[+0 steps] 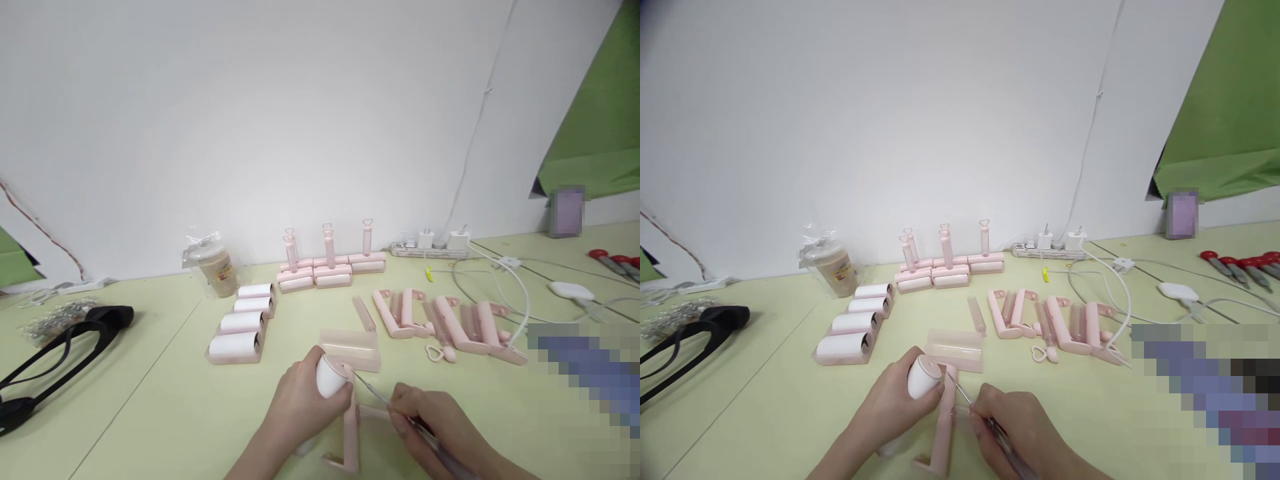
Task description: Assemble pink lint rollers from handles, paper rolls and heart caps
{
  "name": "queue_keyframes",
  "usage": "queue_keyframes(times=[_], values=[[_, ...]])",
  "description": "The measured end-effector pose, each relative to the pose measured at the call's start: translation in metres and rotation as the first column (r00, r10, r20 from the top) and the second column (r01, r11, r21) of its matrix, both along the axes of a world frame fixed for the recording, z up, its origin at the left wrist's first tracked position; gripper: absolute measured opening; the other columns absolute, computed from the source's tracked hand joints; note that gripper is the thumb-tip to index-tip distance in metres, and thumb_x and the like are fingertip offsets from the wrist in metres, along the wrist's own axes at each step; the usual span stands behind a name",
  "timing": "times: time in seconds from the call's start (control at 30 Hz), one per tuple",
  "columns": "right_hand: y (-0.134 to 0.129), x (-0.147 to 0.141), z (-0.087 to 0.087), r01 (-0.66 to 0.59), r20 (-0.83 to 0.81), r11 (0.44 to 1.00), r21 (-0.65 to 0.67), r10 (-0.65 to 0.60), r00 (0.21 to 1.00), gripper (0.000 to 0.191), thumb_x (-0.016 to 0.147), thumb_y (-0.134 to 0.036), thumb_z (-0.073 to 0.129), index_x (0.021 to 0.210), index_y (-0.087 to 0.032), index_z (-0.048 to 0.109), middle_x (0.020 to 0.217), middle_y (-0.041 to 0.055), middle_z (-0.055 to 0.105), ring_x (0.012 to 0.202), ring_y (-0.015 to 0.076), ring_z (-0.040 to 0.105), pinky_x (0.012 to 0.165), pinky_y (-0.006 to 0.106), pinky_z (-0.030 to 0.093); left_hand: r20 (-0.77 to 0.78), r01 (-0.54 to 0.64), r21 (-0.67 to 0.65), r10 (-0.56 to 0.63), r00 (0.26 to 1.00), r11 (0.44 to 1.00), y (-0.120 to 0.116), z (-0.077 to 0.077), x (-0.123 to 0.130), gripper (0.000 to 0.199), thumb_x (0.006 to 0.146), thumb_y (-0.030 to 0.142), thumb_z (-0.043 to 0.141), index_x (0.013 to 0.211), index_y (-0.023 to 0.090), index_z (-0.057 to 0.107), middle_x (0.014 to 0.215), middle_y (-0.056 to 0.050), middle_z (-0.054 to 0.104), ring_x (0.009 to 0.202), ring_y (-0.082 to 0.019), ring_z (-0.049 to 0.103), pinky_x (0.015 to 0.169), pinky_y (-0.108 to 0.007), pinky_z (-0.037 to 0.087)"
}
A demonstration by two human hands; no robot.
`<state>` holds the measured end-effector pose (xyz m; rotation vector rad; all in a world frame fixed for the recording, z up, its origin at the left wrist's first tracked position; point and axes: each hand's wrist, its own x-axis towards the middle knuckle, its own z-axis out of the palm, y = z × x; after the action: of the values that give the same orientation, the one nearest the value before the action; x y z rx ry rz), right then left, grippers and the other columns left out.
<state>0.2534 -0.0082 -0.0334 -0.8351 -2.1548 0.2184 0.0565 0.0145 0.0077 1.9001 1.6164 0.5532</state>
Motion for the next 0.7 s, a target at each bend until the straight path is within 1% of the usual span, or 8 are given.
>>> queue_keyframes(times=[0.07, 0.1, 0.23, 0.37, 0.43, 0.5, 0.6, 0.7], values=[[-0.0017, -0.0015, 0.0043, -0.066, -0.069, 0.996, -0.051, 0.063, 0.996, 0.012, 0.081, -0.012, 0.038, 0.076, -0.022, 0.038, 0.059, -0.0057, 0.047, 0.046, 0.0074, 0.045, 0.046, 0.018, 0.032, -0.08, -0.017, 0.048, 0.02, 0.997, 0.999, -0.0013, 0.0029, 0.0003, 0.018, 0.07, 0.038, 0.051, 0.08, 0.023, 0.047, 0.072, 0.001, 0.061, 0.065, -0.018, 0.057, 0.052, -0.023, 0.034], [-0.0024, -0.0029, 0.0052, -0.078, -0.077, 0.996, -0.05, 0.074, 0.994, 0.012, 0.081, -0.012, 0.038, 0.074, -0.022, 0.038, 0.059, -0.0056, 0.047, 0.046, 0.007, 0.044, 0.045, 0.017, 0.031, -0.101, -0.017, 0.062, 0.023, 0.995, 0.998, -0.0018, 0.0033, 0.0006, 0.017, 0.07, 0.037, 0.051, 0.079, 0.023, 0.046, 0.071, 0.001, 0.061, 0.064, -0.018, 0.056, 0.051, -0.023, 0.033], [-0.004, -0.0084, 0.0047, 0.019, -0.033, 1.0, 0.02, -0.018, 0.999, 0.019, 0.078, -0.012, 0.038, 0.061, -0.02, 0.036, 0.055, -0.0061, 0.046, 0.04, 0.0044, 0.039, 0.041, 0.017, 0.026, -0.116, 0.012, 0.059, -0.005, 0.993, 0.998, -0.0017, 0.0013, 0.0024, 0.015, 0.069, 0.034, 0.05, 0.079, 0.024, 0.045, 0.072, 0.001, 0.061, 0.064, -0.018, 0.057, 0.051, -0.023, 0.033], [-0.005, -0.0081, 0.007, 0.022, 0.032, 1.0, 0.012, -0.022, 0.999, 0.018, 0.078, -0.012, 0.04, 0.062, -0.02, 0.04, 0.055, -0.0056, 0.048, 0.04, 0.0044, 0.041, 0.041, 0.017, 0.027, -0.111, 0.035, 0.073, -0.027, 0.994, 0.997, 0.0, 0.0006, 0.0039, 0.015, 0.069, 0.033, 0.05, 0.081, 0.024, 0.047, 0.073, 0.001, 0.062, 0.066, -0.019, 0.057, 0.052, -0.023, 0.033], [-0.0055, -0.0076, 0.0085, 0.048, 0.054, 0.999, 0.016, -0.048, 0.997, 0.019, 0.077, -0.013, 0.042, 0.06, -0.02, 0.039, 0.053, -0.006, 0.048, 0.039, 0.0042, 0.04, 0.039, 0.018, 0.025, -0.103, 0.041, 0.074, -0.033, 0.994, 0.996, -0.0004, 0.0004, 0.0042, 0.016, 0.069, 0.033, 0.05, 0.082, 0.025, 0.047, 0.074, 0.001, 0.062, 0.066, -0.019, 0.058, 0.052, -0.023, 0.033], [-0.0055, -0.0079, 0.0088, 0.061, 0.112, 0.997, 0.051, -0.067, 0.991, 0.02, 0.075, -0.013, 0.042, 0.057, -0.019, 0.037, 0.051, -0.006, 0.047, 0.038, 0.0046, 0.04, 0.039, 0.019, 0.024, -0.097, 0.041, 0.072, -0.034, 0.995, 0.997, -0.0017, -0.0007, 0.0041, 0.017, 0.069, 0.033, 0.051, 0.083, 0.025, 0.048, 0.075, 0.001, 0.063, 0.067, -0.019, 0.058, 0.052, -0.023, 0.034], [-0.0034, -0.009, 0.006, 0.069, 0.204, 0.988, 0.141, -0.097, 0.974, 0.021, 0.07, -0.012, 0.043, 0.052, -0.019, 0.034, 0.046, -0.0064, 0.045, 0.035, 0.0052, 0.039, 0.038, 0.021, 0.022, -0.097, 0.038, 0.073, -0.031, 0.995, 0.997, -0.0033, -0.0027, 0.0039, 0.018, 0.069, 0.033, 0.051, 0.084, 0.025, 0.049, 0.076, 0.0, 0.063, 0.068, -0.02, 0.059, 0.053, -0.023, 0.036], [0.0021, -0.0096, 0.0, 0.077, 0.263, 0.969, 0.233, -0.139, 0.955, 0.02, 0.07, -0.011, 0.044, 0.055, -0.02, 0.036, 0.046, -0.0063, 0.048, 0.036, 0.0067, 0.044, 0.039, 0.021, 0.025, -0.083, 0.053, 0.081, -0.046, 0.995, 0.995, 0.0006, 0.0002, 0.0047, 0.019, 0.07, 0.032, 0.05, 0.087, 0.025, 0.05, 0.077, 0.0, 0.064, 0.069, -0.02, 0.059, 0.054, -0.023, 0.037]])
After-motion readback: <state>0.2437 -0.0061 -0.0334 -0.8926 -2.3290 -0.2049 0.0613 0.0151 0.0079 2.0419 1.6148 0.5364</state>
